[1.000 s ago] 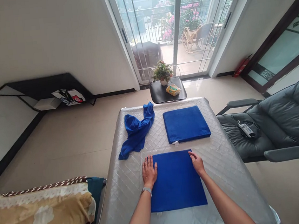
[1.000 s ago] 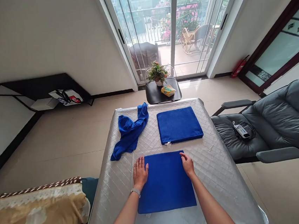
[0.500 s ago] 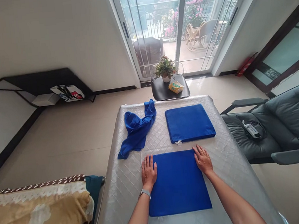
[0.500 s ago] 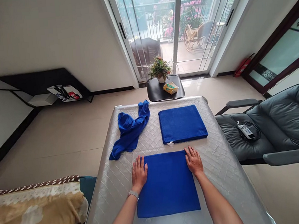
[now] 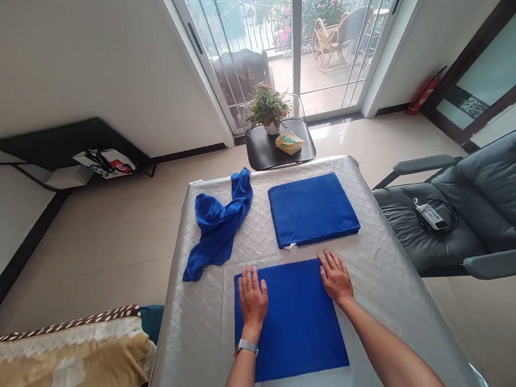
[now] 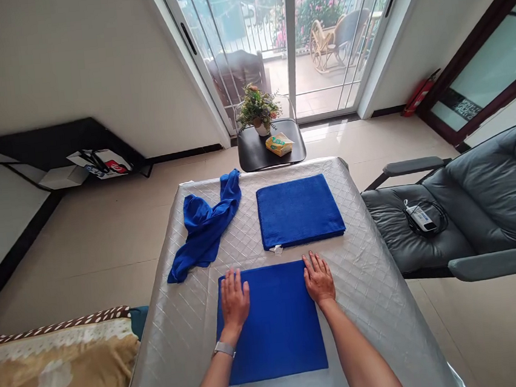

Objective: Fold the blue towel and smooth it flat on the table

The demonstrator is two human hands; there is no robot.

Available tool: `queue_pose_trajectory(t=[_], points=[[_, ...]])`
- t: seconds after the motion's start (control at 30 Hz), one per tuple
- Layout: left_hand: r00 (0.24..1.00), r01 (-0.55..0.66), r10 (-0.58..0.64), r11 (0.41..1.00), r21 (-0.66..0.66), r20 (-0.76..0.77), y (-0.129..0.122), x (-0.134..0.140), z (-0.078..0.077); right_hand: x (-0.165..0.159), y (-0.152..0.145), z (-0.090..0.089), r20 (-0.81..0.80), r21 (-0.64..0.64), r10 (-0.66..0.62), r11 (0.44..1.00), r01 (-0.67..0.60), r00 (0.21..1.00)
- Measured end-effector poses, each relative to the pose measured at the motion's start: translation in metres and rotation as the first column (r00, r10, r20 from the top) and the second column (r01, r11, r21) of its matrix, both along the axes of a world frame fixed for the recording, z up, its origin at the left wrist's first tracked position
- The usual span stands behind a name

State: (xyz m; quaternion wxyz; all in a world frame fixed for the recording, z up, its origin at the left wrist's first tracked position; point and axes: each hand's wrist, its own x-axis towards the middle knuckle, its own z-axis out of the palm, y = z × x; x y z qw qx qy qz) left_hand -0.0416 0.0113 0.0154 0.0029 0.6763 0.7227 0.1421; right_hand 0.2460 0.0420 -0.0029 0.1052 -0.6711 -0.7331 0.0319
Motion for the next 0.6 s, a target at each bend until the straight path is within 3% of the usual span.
queue_pose_trajectory(t=[0.13, 0.23, 0.37, 0.6], points=[[0.951, 0.308, -0.306, 0.951, -0.038, 0.04, 0.016, 0.092, 0.004, 0.002, 0.0, -0.004, -0.04, -0.014, 0.003, 1.0, -0.003, 0.999], [0.941, 0.337, -0.334, 0.94, -0.046, 0.058, 0.023, 0.137, -0.001, 0.004, 0.0, -0.006, -0.066, -0.025, 0.002, 1.0, -0.004, 0.998], [0.95, 0.311, -0.308, 0.948, -0.061, 0.056, 0.025, 0.148, -0.006, 0.002, 0.003, -0.004, -0.111, -0.035, -0.005, 0.999, 0.002, 0.994], [0.95, 0.313, -0.313, 0.947, -0.069, 0.011, 0.024, 0.146, -0.007, -0.015, 0.022, 0.0, -0.173, 0.024, -0.214, 0.975, 0.221, 0.961]])
